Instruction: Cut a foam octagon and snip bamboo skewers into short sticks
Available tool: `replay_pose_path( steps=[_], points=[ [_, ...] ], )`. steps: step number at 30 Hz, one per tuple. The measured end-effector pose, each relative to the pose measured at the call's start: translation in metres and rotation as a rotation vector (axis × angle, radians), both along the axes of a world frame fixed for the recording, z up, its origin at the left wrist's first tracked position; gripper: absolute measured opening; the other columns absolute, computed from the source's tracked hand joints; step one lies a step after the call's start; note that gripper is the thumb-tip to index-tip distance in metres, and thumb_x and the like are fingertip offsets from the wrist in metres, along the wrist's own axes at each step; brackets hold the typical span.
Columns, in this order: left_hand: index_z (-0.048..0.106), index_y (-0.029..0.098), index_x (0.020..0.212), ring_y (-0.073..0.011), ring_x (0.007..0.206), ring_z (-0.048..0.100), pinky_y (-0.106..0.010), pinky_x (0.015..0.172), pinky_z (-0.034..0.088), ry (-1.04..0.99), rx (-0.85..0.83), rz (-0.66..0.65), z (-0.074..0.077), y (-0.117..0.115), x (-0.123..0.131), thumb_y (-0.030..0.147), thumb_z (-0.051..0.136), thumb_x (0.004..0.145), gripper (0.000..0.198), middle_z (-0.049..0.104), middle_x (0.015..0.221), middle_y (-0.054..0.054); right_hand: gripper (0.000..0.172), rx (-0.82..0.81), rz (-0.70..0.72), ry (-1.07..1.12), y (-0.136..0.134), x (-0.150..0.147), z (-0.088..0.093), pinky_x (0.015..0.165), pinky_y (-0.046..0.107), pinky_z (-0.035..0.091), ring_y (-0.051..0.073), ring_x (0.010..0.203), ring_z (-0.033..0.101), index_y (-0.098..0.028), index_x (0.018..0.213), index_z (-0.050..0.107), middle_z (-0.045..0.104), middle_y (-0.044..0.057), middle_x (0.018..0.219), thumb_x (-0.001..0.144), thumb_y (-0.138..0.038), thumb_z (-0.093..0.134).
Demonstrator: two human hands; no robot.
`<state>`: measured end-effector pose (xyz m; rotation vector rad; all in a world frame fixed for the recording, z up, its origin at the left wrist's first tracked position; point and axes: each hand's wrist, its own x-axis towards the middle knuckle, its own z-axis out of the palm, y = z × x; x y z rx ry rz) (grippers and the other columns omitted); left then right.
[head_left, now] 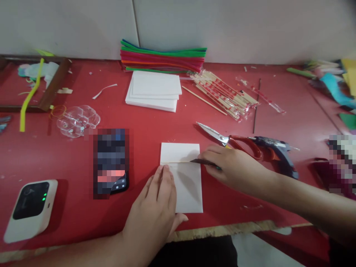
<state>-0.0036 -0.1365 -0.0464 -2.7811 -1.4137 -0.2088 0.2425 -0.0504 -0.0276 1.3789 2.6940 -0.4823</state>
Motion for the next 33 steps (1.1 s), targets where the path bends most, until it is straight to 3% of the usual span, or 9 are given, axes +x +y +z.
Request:
replay_pose_path(
  steps=[3, 5, 12, 16, 22, 33],
  points=[
    [0.069, 0.003, 0.122, -0.0372, 0.117, 0.066, -0.039, 0.094, 0.058, 0.02, 0.032, 0.009, 0.003, 0.002, 0.007, 0.077, 0.079, 0.054, 0.102, 0.068, 0.126, -0.023, 0.026, 0.013, 0.006, 0.011, 0.0, -0.001, -0.001, 0.068, 0.026, 0.047, 0.016, 0.081, 0.066, -0.023, 0.111, 0.069, 0.07, 0.004, 0.096, 0.091, -0.016, 0.053],
    [0.068, 0.004, 0.125, -0.0372, 0.115, 0.067, -0.039, 0.094, 0.059, 0.02, 0.045, 0.018, 0.004, 0.004, 0.011, 0.08, 0.078, 0.049, 0.107, 0.069, 0.126, -0.023, 0.024, 0.031, 0.02, 0.023, 0.0, 0.0, -0.003, 0.068, 0.026, 0.046, 0.016, 0.081, 0.065, -0.022, 0.109, 0.069, 0.07, 0.005, 0.096, 0.091, -0.017, 0.053],
    [0.062, 0.002, 0.132, -0.0392, 0.117, 0.065, -0.041, 0.092, 0.06, 0.035, 0.042, 0.019, 0.001, 0.008, 0.016, 0.083, 0.073, 0.053, 0.113, 0.056, 0.138, -0.027, 0.023, 0.018, 0.037, 0.019, 0.0, 0.002, -0.003, 0.067, 0.027, 0.045, 0.017, 0.082, 0.065, -0.023, 0.109, 0.068, 0.069, 0.005, 0.096, 0.093, -0.018, 0.052],
    [0.066, 0.004, 0.127, -0.0396, 0.117, 0.065, -0.044, 0.092, 0.059, 0.016, 0.053, -0.002, 0.001, 0.009, 0.015, 0.082, 0.073, 0.056, 0.105, 0.058, 0.136, -0.027, 0.024, 0.022, 0.036, 0.016, 0.001, 0.002, -0.002, 0.067, 0.027, 0.044, 0.016, 0.079, 0.065, -0.023, 0.11, 0.068, 0.069, 0.004, 0.095, 0.093, -0.017, 0.052],
    [0.069, 0.003, 0.122, -0.0392, 0.122, 0.063, -0.041, 0.097, 0.056, -0.031, 0.064, -0.004, -0.002, 0.009, 0.015, 0.082, 0.076, 0.05, 0.107, 0.062, 0.133, -0.026, 0.025, 0.02, 0.043, 0.024, 0.001, 0.005, -0.006, 0.067, 0.027, 0.045, 0.017, 0.08, 0.065, -0.024, 0.111, 0.068, 0.069, 0.005, 0.096, 0.093, -0.018, 0.052],
    [0.066, 0.003, 0.127, -0.0393, 0.121, 0.062, -0.045, 0.1, 0.053, 0.024, 0.063, -0.003, -0.006, 0.005, 0.016, 0.083, 0.069, 0.061, 0.103, 0.062, 0.134, -0.025, 0.022, 0.0, 0.031, 0.008, 0.001, 0.004, -0.002, 0.065, 0.027, 0.044, 0.017, 0.079, 0.064, -0.023, 0.108, 0.067, 0.068, 0.005, 0.096, 0.092, -0.018, 0.052]
  ],
)
